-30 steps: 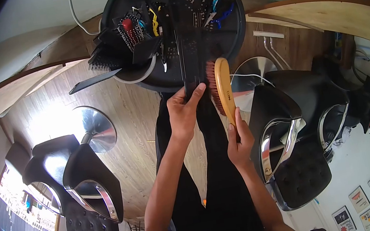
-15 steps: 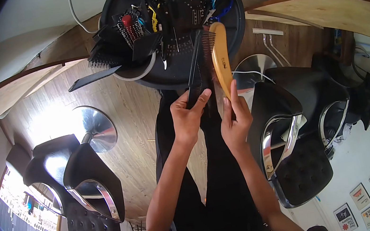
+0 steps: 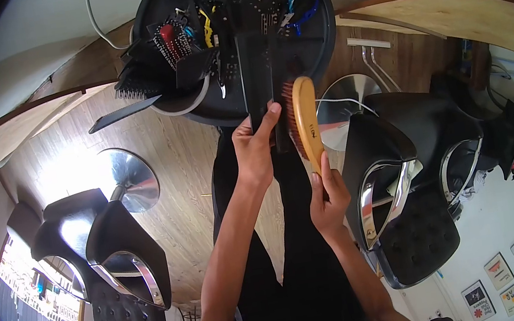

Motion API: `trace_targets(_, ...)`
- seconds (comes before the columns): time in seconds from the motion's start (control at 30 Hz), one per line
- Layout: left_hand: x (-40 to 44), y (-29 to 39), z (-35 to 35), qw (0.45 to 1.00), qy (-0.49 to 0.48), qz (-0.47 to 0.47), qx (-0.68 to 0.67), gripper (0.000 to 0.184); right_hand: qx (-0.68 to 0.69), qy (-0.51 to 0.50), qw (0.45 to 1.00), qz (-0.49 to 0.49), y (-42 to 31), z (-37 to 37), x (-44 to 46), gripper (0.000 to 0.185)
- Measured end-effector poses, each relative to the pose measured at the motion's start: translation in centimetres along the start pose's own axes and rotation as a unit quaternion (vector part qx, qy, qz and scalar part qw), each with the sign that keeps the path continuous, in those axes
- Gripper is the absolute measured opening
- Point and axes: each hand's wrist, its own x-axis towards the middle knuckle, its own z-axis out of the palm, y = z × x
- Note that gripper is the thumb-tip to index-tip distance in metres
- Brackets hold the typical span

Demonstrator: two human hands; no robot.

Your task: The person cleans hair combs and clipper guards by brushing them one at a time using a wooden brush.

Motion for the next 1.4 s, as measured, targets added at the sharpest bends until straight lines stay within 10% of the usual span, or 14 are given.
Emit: trace_targets(1.4,0.4,-1.6,2.9,0.997,0.025,0.035,0.067,0.008,-0.026,0.009,0.999,-0.029,1.0,-0.8,5.4,0.059)
